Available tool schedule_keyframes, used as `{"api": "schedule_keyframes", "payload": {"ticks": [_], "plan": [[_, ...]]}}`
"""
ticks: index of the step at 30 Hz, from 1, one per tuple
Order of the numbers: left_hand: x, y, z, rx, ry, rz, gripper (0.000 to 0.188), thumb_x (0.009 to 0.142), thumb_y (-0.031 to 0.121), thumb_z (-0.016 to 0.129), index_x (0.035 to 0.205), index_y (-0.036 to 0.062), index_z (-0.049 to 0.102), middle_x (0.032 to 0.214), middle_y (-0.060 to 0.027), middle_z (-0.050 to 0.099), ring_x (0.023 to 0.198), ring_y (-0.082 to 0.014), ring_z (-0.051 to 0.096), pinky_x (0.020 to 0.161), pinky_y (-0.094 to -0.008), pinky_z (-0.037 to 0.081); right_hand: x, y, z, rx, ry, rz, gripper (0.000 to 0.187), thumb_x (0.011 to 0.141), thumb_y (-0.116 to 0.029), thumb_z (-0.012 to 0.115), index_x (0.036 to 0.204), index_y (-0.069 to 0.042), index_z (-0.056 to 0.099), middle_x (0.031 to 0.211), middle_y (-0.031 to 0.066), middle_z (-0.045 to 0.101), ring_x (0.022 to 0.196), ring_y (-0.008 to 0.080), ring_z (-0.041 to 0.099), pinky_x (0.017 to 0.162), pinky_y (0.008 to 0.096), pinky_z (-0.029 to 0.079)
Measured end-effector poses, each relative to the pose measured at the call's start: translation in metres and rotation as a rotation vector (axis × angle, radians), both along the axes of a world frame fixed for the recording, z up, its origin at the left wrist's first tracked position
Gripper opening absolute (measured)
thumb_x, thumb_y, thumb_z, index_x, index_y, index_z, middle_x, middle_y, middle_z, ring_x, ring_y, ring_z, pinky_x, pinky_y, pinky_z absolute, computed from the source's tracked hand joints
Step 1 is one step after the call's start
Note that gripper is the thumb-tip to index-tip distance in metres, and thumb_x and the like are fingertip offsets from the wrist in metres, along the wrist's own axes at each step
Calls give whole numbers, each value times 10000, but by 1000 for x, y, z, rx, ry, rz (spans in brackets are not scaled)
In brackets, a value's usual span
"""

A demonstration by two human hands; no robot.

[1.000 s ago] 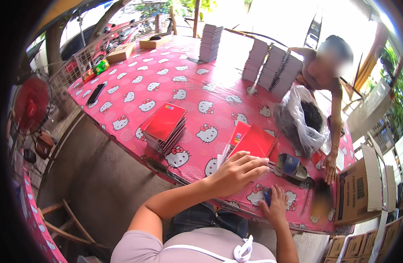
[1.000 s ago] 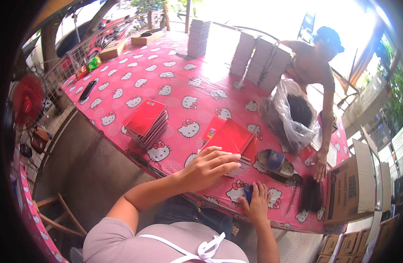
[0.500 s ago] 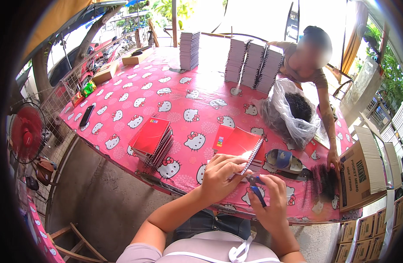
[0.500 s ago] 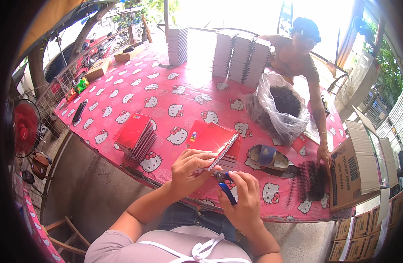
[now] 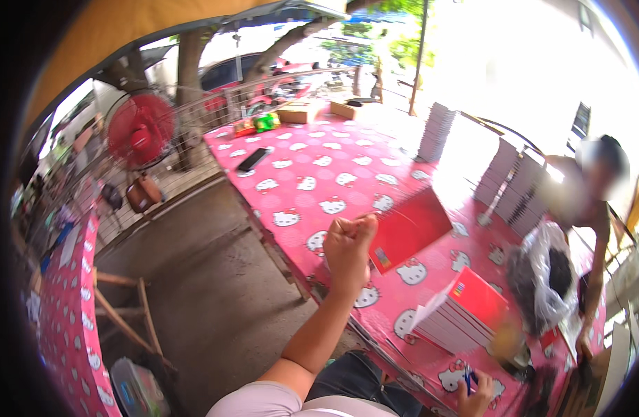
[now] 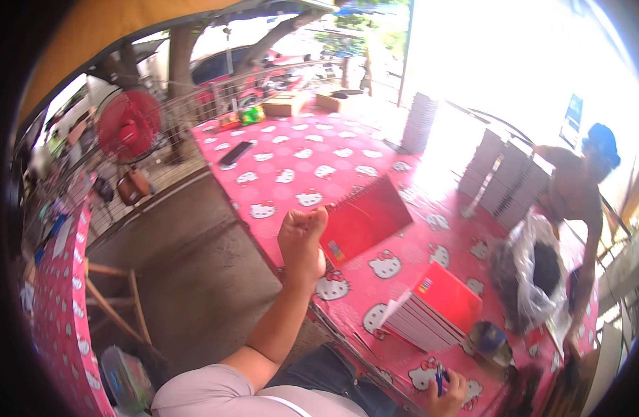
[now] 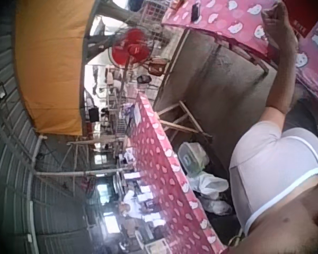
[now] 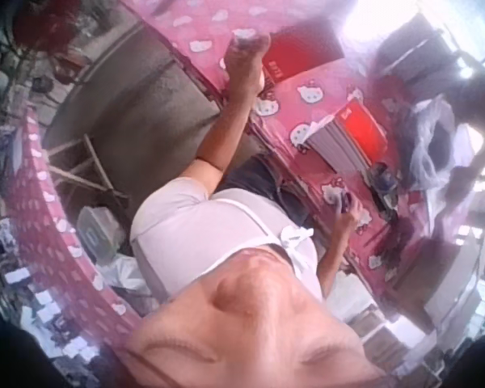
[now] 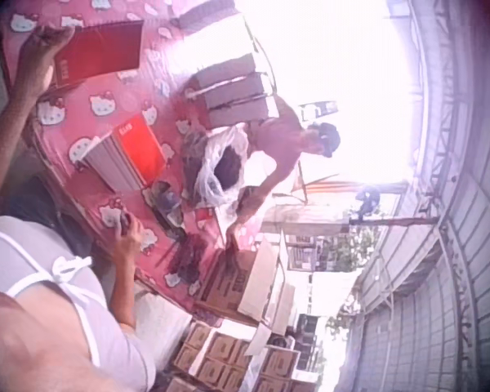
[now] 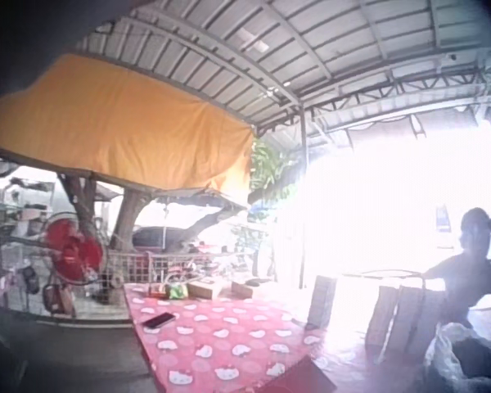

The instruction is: The person threads a metal spiral coil through the pre-punched holes of a red notebook, then uses a pair of pliers to bend and crimp the ends of the wire.

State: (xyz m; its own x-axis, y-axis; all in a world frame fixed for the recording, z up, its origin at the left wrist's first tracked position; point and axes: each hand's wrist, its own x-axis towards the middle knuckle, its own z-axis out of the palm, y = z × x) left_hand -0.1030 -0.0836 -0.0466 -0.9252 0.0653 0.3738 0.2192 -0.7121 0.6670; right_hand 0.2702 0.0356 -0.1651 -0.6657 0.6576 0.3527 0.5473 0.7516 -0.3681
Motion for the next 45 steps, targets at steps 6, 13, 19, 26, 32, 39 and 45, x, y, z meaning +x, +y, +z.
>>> {"api": "schedule_keyframes", "payload": {"ticks": [6, 13, 19, 26, 32, 39, 45], "plan": [[-94, -65, -108, -541, -28, 505, 244, 831, 157, 723, 716, 39, 543, 701, -56, 636, 589, -83, 574, 542, -258, 479, -61, -45, 29, 34, 279, 393, 533, 726, -172, 788, 1183, -12, 563, 1248, 200, 526, 1057, 380, 573, 871, 424, 487], [-119, -43, -141, -516, 103, 123, 230, 984, 213, 460, 1073, 34, 574, 996, -85, 627, 969, -150, 580, 875, -303, 437, -292, -69, 23, 141, 617, 673, 520, 907, -410, 547, 1269, -42, 484, 1353, 231, 414, 1252, 393, 412, 1003, 527, 349], [-107, -36, -131, -491, 149, 202, 253, 988, 220, 453, 1057, 12, 578, 961, -115, 632, 920, -187, 602, 827, -322, 453, -398, -85, -3, 243, 710, 563, 652, 938, -566, 374, 1313, -35, 425, 1454, 227, 274, 1350, 438, 244, 1060, 582, 235], [-121, -36, -130, -441, 94, 183, 274, 970, 251, 507, 995, -15, 566, 867, -127, 601, 787, -174, 559, 718, -335, 441, -419, -25, 5, -331, 878, 252, 692, 958, -581, 322, 1185, 47, 503, 1262, 222, 491, 1198, 322, 462, 988, 447, 388], [-114, -5, -140, -361, -93, 233, 376, 985, 360, 490, 1017, 1, 599, 825, -58, 620, 804, -133, 579, 786, -293, 458, -444, 19, -24, -730, 986, 376, 693, 974, -580, 280, 847, 36, 570, 753, 77, 551, 717, 184, 526, 785, 318, 471], [-103, -44, -94, -678, 83, 524, 207, 956, 109, 448, 1078, -3, 573, 1003, -157, 570, 967, -281, 549, 877, -390, 432, -347, -70, 69, 67, 909, 489, 332, 942, -270, 497, 1147, -10, 475, 1138, 178, 517, 1090, 343, 474, 974, 457, 343], [-46, -19, 20, -382, 405, -85, 220, 957, 187, 521, 1079, 16, 587, 991, -67, 623, 938, -147, 576, 814, -296, 462, -158, -20, 142, 386, 1158, 522, 245, 767, -165, 696, 939, -15, 604, 946, 153, 590, 846, 283, 597, 767, 404, 486]]}}
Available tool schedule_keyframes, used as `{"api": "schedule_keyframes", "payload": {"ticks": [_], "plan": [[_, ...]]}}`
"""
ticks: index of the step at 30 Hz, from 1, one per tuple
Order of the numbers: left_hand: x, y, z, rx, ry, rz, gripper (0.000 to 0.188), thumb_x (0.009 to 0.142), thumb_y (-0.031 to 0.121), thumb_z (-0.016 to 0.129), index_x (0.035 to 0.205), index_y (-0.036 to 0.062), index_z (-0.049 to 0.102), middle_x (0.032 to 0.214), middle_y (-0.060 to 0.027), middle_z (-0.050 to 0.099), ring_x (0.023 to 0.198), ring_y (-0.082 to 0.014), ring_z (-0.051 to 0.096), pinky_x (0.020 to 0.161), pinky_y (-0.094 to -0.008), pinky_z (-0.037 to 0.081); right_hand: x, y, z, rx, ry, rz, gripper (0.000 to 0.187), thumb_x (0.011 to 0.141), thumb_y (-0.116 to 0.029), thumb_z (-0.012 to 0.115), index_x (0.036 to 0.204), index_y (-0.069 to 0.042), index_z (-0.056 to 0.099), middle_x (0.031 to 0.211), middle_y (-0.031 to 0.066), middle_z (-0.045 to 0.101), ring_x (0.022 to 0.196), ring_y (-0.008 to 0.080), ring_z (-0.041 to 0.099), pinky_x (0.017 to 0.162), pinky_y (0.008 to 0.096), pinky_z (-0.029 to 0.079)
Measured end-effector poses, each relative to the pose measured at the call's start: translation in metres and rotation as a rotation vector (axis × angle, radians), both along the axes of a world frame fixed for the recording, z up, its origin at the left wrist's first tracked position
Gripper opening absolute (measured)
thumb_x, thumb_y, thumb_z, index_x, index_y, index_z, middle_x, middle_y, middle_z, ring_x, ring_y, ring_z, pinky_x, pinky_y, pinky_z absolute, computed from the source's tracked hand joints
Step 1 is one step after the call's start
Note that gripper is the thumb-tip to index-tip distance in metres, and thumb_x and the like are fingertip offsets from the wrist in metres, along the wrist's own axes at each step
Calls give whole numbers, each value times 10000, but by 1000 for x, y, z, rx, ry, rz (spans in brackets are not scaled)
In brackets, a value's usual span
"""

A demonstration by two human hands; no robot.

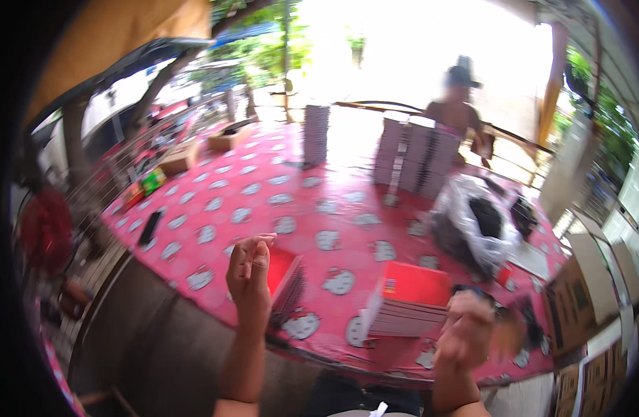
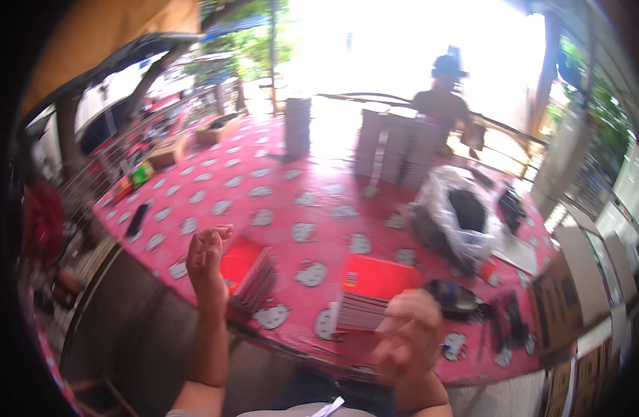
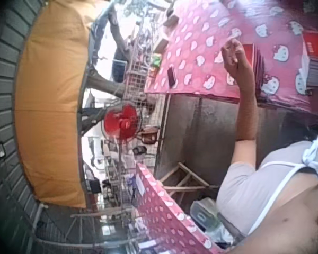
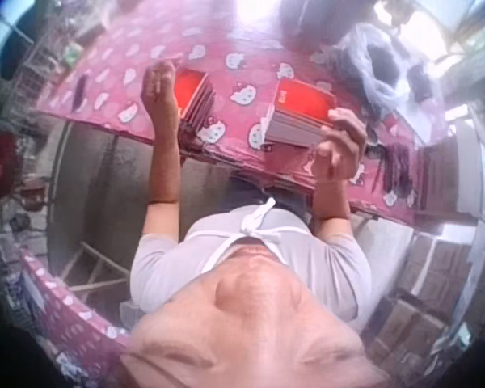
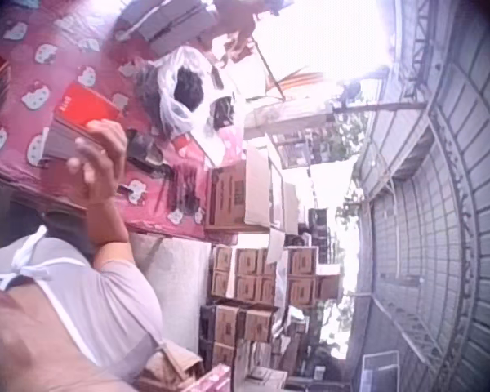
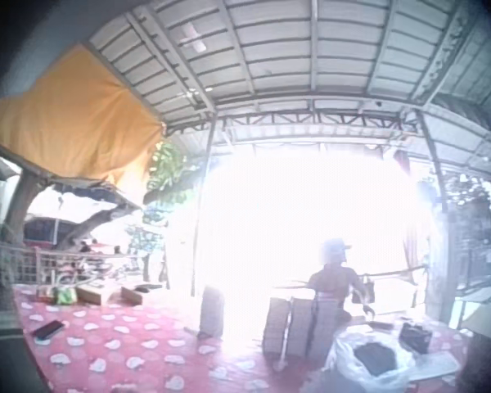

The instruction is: The person threads a metal spiral coil through the pre-punched holes of a red notebook, then uses a pair of pliers to bend and crimp the ends of the wire.

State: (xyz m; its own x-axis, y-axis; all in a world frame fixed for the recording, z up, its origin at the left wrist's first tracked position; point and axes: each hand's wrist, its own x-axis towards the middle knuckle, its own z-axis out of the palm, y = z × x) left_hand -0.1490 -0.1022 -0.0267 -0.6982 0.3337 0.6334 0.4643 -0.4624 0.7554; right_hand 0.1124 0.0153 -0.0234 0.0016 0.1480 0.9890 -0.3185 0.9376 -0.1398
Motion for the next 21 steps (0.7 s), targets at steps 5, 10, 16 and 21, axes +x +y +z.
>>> {"api": "schedule_keyframes", "payload": {"ticks": [5, 10, 16, 21], "plan": [[62, 75, 53, -666, 258, -546, 239, 933, 210, 569, 1042, 10, 640, 944, -95, 670, 896, -156, 611, 797, -301, 472, 143, 131, -57, -616, -750, -1059, 194, 779, -154, 710, 840, 0, 609, 930, 185, 582, 916, 343, 559, 818, 433, 439], [106, 157, 21, -923, 814, -555, 367, 883, 301, 608, 1090, 0, 641, 1030, -154, 658, 913, -277, 652, 791, -353, 509, 237, 169, -145, -1019, -1084, -1377, 323, 710, -280, 775, 858, -20, 652, 982, 210, 618, 961, 376, 598, 833, 442, 477], [103, 183, 5, -1080, 591, -646, 293, 733, 202, 761, 956, 20, 706, 818, -132, 700, 747, -185, 660, 703, -322, 502, 249, 166, -158, -1018, -1066, -1278, 278, 672, -245, 796, 786, -24, 672, 838, 180, 676, 866, 340, 657, 780, 431, 506], [127, 148, 45, -823, 585, -502, 220, 732, 159, 767, 881, 12, 700, 769, -102, 694, 682, -172, 645, 636, -309, 493, 240, 150, -105, -843, -815, -1082, 192, 711, -69, 734, 854, 5, 630, 844, 147, 600, 783, 292, 609, 692, 393, 490]]}}
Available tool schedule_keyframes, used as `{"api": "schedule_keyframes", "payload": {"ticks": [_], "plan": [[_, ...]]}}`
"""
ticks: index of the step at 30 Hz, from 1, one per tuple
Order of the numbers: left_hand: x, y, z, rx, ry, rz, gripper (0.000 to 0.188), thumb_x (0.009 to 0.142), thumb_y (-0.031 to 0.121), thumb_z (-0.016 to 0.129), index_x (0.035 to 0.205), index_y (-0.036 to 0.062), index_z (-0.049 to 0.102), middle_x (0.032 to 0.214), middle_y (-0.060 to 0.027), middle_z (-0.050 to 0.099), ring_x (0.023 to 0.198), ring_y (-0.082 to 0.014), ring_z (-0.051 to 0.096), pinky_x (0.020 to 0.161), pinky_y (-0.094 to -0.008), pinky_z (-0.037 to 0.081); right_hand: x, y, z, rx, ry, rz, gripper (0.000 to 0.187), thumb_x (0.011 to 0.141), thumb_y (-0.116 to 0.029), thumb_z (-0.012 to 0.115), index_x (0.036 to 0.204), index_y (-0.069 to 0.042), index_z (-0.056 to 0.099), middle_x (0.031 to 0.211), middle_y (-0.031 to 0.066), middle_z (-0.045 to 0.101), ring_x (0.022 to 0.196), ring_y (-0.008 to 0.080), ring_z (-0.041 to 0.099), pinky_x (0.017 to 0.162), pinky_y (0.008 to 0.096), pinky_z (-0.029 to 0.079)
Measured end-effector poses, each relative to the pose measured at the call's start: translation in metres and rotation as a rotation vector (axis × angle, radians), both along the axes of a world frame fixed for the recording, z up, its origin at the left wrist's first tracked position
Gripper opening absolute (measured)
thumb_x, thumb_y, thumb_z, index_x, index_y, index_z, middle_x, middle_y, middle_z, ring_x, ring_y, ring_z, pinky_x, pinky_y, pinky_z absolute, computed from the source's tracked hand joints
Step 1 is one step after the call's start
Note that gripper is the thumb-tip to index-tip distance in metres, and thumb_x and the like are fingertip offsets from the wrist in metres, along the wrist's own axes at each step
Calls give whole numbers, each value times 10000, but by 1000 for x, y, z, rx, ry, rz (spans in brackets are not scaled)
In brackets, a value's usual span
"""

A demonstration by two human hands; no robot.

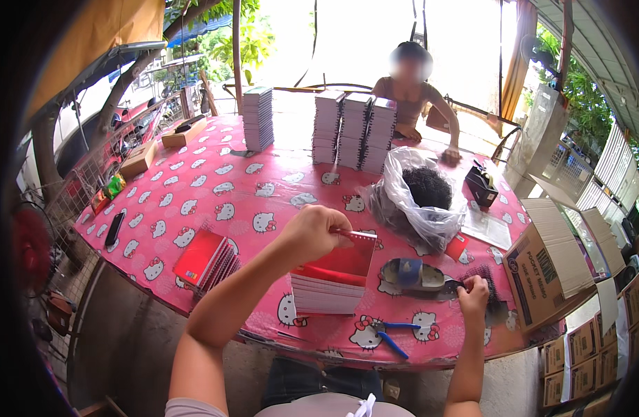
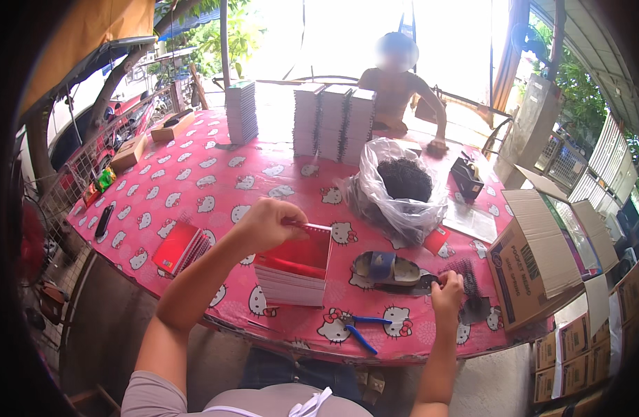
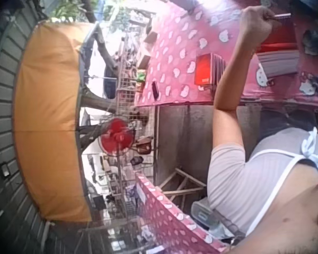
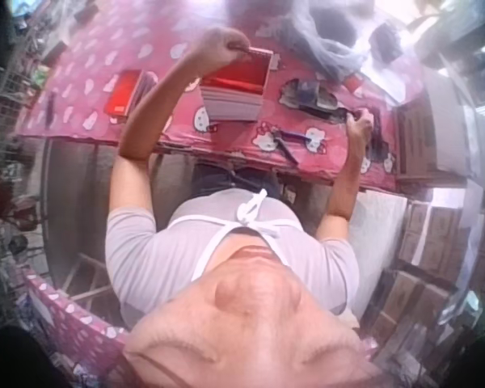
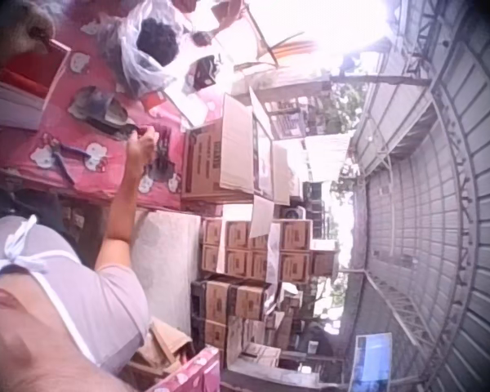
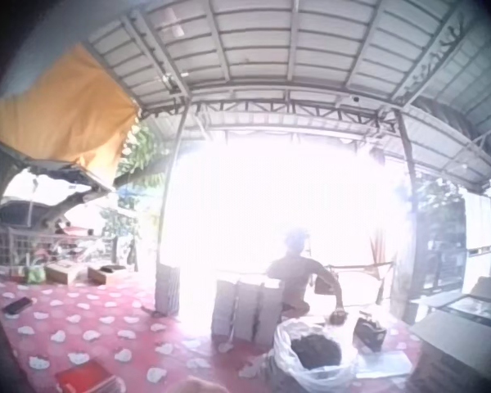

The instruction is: The person threads a metal spiral coil through the pre-punched holes of a red notebook, then uses a pair of pliers to bend and crimp the ends of the wire.

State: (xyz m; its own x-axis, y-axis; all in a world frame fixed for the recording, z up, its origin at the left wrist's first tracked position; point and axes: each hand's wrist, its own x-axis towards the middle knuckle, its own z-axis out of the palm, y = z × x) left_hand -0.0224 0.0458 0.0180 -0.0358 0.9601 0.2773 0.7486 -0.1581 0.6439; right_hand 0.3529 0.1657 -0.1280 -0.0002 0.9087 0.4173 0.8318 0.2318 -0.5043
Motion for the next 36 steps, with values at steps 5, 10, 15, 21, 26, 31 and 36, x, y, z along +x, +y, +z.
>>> {"api": "schedule_keyframes", "payload": {"ticks": [5, 10, 15, 21, 26, 31, 36], "plan": [[10, -24, -19, 313, 64, 25, 168, 766, 176, 751, 844, 35, 704, 773, -99, 692, 696, -207, 650, 651, -324, 494, -93, -51, 76, 54, 395, 667, 303, 781, -20, 675, 1083, -45, 673, 849, 109, 662, 739, 192, 632, 652, 295, 488], [25, -22, -11, 337, 67, 44, 187, 774, 243, 748, 824, 66, 712, 751, -78, 687, 699, -200, 640, 719, -328, 465, -136, -59, 114, 185, 332, 806, 287, 769, -21, 697, 1050, -72, 702, 834, 81, 639, 713, 168, 615, 630, 282, 480], [24, -29, -21, 458, 113, 60, 223, 767, 289, 751, 815, 75, 711, 729, -57, 678, 667, -195, 620, 786, -330, 410, -153, -57, 125, 273, 315, 901, 289, 758, 21, 685, 1030, -72, 710, 827, 73, 627, 715, 164, 613, 649, 281, 480], [28, -31, -29, 515, 89, 93, 199, 765, 280, 749, 793, 87, 708, 719, -48, 675, 666, -188, 608, 823, -336, 380, -152, -42, 125, 3, 311, 1047, 273, 776, 27, 668, 1034, -58, 696, 823, 77, 621, 710, 158, 604, 666, 284, 484], [28, -34, -25, 491, 100, 96, 192, 760, 280, 752, 794, 96, 708, 726, -40, 678, 674, -178, 607, 834, -324, 368, -151, -42, 137, -179, 235, 1091, 229, 799, 12, 655, 1017, -52, 689, 811, 83, 632, 701, 147, 597, 668, 282, 487], [30, -31, -29, 473, 113, 128, 173, 757, 281, 751, 826, 127, 713, 765, -13, 682, 744, -164, 610, 926, -405, 290, -154, -49, 140, 78, 113, 1141, 224, 812, -24, 653, 1027, -82, 682, 820, 86, 597, 714, 161, 592, 652, 309, 492], [36, -35, -38, 539, 224, 277, 176, 749, 285, 742, 886, 177, 716, 812, 34, 675, 945, -161, 573, 959, -555, 196, -166, -56, 132, -41, 201, 960, 235, 831, -79, 648, 1061, -59, 605, 840, 113, 568, 745, 243, 611, 653, 357, 489]]}}
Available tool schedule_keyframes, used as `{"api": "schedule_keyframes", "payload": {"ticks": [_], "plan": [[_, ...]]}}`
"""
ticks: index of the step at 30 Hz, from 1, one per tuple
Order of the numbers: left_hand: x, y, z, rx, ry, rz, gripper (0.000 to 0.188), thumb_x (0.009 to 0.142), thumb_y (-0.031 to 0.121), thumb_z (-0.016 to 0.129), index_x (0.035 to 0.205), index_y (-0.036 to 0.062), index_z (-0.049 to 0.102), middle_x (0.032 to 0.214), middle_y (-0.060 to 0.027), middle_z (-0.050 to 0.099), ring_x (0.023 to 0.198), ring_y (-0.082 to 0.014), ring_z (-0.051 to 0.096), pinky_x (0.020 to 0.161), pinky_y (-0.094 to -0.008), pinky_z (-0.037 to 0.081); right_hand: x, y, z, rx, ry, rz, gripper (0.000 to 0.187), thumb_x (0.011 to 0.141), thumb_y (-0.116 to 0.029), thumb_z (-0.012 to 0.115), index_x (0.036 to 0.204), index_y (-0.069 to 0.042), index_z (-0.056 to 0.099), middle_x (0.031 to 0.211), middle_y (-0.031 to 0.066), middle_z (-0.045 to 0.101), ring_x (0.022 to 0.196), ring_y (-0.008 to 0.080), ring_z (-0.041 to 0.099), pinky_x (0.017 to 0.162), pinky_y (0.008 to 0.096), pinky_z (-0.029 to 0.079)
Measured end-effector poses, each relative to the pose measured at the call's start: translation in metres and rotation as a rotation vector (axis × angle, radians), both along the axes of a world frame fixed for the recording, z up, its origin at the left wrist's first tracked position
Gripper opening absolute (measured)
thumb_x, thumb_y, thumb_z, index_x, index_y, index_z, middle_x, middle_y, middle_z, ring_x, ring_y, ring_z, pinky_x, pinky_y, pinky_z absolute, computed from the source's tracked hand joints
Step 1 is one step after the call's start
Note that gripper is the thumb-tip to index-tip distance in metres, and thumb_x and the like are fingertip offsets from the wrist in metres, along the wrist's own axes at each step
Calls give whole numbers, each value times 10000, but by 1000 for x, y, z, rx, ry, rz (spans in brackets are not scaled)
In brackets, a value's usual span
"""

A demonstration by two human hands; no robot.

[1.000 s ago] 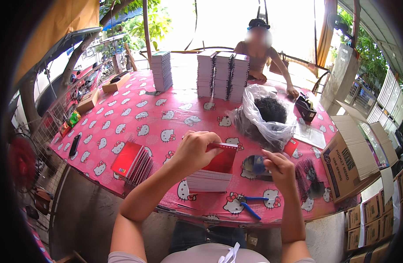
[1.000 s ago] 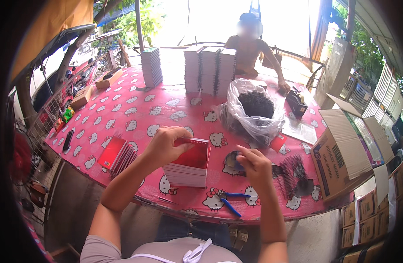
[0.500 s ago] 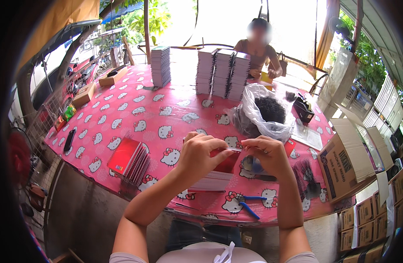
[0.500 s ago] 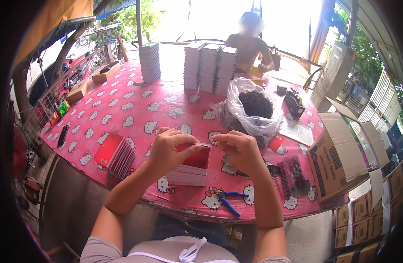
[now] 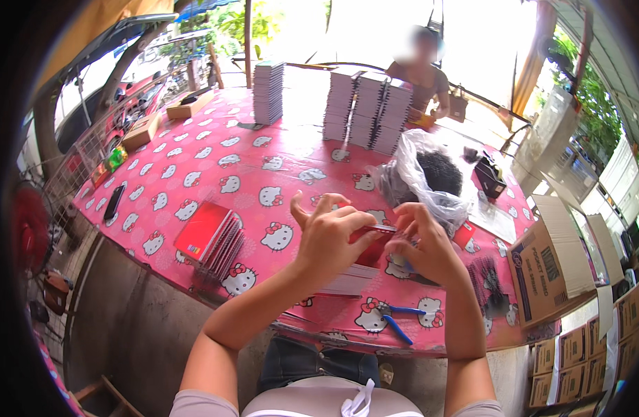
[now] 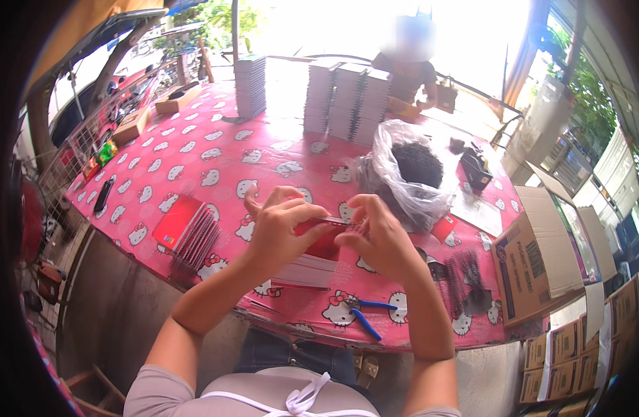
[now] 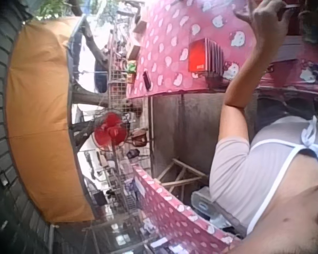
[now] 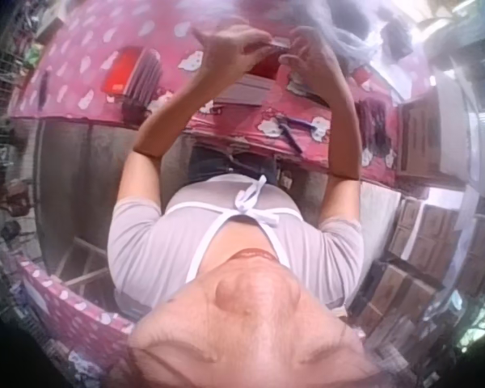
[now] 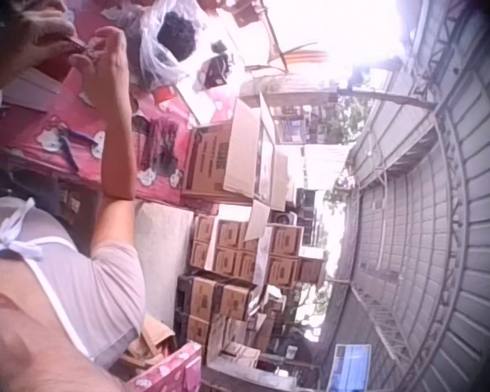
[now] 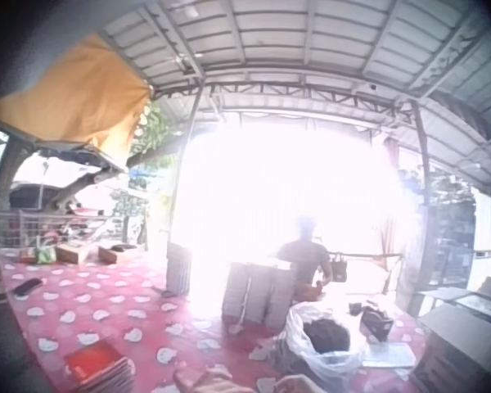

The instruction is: The person threads a metal spiral coil through the pre-punched holes of a red notebook, then uses a pair of pliers to bend and crimp the ends of the wire.

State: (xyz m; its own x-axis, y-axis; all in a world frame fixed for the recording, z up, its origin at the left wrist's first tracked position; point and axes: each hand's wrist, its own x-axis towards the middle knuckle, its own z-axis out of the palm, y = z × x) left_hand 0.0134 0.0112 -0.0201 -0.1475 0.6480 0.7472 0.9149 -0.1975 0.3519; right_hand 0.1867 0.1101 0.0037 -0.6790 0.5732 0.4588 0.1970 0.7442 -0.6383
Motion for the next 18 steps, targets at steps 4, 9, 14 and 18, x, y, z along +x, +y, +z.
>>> {"api": "schedule_keyframes", "payload": {"ticks": [4, 9, 14, 18], "plan": [[6, -2, -8, 38, -43, 51, 178, 742, 278, 733, 905, 208, 719, 843, 52, 669, 989, -181, 538, 932, -551, 221, -3, -3, 1, 209, -58, 37, 203, 823, -113, 654, 969, -27, 542, 856, 117, 570, 770, 291, 621, 655, 367, 490], [7, -2, -9, 29, -142, -29, 184, 730, 268, 747, 897, 196, 720, 807, 47, 675, 883, -170, 547, 848, -420, 277, -8, -13, 6, 232, -81, -26, 213, 821, -178, 674, 939, -27, 583, 882, 118, 584, 709, 274, 595, 622, 358, 473], [2, -4, -12, 45, -151, -20, 174, 719, 273, 731, 862, 178, 704, 788, 39, 654, 890, -173, 545, 846, -408, 281, -12, -17, -4, 237, 42, -78, 223, 816, -187, 684, 939, -19, 604, 894, 128, 599, 703, 267, 594, 632, 360, 467], [8, -9, -7, 15, -175, -40, 191, 706, 255, 735, 865, 156, 699, 785, 31, 636, 896, -178, 531, 842, -413, 283, -11, -31, 10, 290, -91, -129, 212, 771, -140, 707, 875, -5, 581, 817, 120, 561, 683, 265, 576, 634, 363, 452]]}}
